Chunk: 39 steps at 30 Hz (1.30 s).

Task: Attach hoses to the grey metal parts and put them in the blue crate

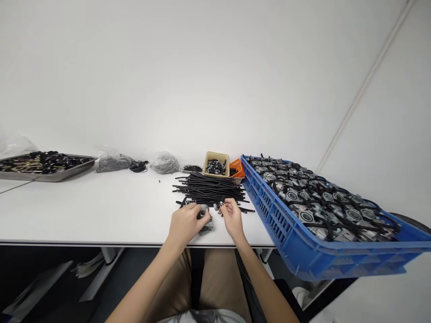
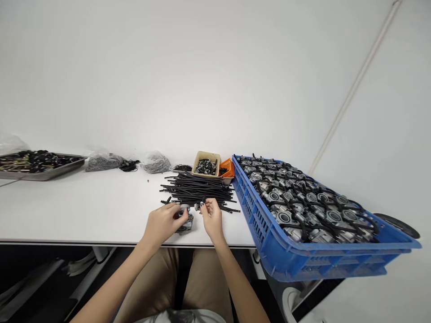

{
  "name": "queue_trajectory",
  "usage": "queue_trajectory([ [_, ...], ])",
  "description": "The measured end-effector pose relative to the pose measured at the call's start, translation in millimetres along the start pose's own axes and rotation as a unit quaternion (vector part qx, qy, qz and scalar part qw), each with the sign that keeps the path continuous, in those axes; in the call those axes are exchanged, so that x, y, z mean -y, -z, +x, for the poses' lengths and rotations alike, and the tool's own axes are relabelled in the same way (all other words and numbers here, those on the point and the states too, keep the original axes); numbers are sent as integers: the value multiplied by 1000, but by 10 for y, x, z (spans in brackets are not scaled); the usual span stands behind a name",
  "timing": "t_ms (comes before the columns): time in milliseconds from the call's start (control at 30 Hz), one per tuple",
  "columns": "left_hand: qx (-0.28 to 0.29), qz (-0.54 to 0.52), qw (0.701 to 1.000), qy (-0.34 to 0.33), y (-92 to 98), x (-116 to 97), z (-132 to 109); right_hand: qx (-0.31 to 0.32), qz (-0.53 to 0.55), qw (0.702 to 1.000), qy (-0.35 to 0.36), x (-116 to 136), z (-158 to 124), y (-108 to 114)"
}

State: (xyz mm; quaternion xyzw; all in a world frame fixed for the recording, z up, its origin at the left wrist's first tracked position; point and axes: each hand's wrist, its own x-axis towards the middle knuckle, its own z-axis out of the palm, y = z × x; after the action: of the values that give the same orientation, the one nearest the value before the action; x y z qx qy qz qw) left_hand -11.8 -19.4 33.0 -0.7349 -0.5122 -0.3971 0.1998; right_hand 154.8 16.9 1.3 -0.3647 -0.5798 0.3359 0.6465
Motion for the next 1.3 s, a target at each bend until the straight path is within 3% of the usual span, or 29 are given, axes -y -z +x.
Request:
queue_trajectory([
  [100, -14, -57, 998, 27, -134, -95, 82, -19, 44, 999, 14, 32, 36, -9],
  [233, -14, -204, 975, 91, -292, -13, 0, -14, 84, 996, 10, 50, 55, -54],
  [367, 112, -395, 901, 137, -400, 117, -114, 23, 88, 996, 26, 57, 31, -131],
  [433, 179, -442, 867, 145, -411, 161, -129, 36, 83, 995, 35, 54, 13, -164],
  [500, 210, -458, 851, 148, -402, 192, -124, 50, 81, 995, 39, 45, -2, -191],
  [800, 204, -469, 851, 119, -402, 223, -121, 104, 100, 989, 40, 64, -41, -222],
  [1300, 208, -470, 849, 127, -393, 220, -127, 40, 166, 985, -3, 17, -76, -264],
])
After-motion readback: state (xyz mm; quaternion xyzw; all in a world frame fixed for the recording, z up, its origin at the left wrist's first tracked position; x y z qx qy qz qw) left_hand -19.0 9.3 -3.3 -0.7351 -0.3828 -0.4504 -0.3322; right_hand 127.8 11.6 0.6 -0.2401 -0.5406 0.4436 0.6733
